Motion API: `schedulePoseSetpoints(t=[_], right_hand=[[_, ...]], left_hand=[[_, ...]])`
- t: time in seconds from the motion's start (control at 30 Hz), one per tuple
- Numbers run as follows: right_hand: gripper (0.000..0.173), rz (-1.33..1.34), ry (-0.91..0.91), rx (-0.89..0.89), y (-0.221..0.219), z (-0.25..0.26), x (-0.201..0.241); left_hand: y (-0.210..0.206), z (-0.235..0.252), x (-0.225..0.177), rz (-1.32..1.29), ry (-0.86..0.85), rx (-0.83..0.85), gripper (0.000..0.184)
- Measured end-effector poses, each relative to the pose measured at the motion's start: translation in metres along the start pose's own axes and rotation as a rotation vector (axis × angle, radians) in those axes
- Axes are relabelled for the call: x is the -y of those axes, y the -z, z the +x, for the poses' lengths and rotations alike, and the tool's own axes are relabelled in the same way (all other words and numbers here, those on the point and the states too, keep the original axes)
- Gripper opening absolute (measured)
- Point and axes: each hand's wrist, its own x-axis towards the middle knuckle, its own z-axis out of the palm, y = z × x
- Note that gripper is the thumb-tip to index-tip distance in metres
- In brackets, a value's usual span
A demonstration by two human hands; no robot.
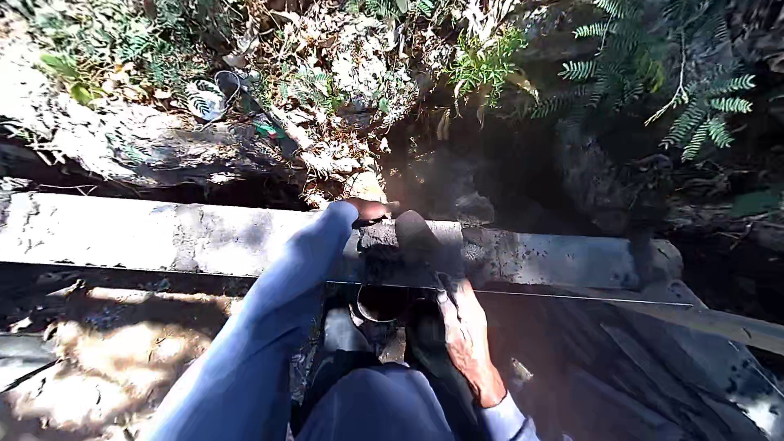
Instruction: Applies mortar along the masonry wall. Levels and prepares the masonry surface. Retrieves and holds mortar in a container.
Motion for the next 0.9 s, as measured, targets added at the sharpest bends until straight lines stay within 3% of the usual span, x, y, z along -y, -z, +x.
schedulePoseSetpoints(t=[0.07, 0.17, 0.33, 0.4, 0.5, 0.67, 0.83, 0.9], right_hand=[[0.035, 0.256, -0.216, 0.061, -0.003, -0.023, 0.008], [0.034, 0.467, -0.485, 0.107, -0.032, -0.047, 0.015], [0.036, 0.545, -0.648, 0.289, -0.063, -0.008, 0.020], [0.035, 0.544, -0.661, 0.368, -0.053, 0.007, 0.025], [0.033, 0.588, -0.523, 0.396, -0.042, 0.011, 0.037], [0.037, 0.578, -0.815, 0.534, -0.058, 0.029, 0.034], [0.041, 0.488, -0.811, 0.596, -0.064, 0.022, 0.019], [0.039, 0.510, -0.713, 0.580, -0.055, 0.019, 0.019]], left_hand=[[0.002, 0.016, 0.010, -0.177, 0.050, 0.015, 0.079], [0.005, 0.007, 0.009, -0.169, 0.075, 0.036, 0.081], [0.009, -0.010, 0.001, -0.102, 0.059, 0.049, 0.075], [0.007, 0.004, 0.007, -0.131, 0.051, 0.086, 0.076], [0.010, 0.009, 0.009, -0.131, -0.001, 0.091, 0.073], [0.009, 0.004, 0.008, -0.117, 0.049, 0.030, 0.076], [0.010, 0.028, 0.020, -0.070, -0.041, 0.068, 0.060], [0.015, 0.024, 0.016, -0.015, -0.055, 0.063, 0.055]])
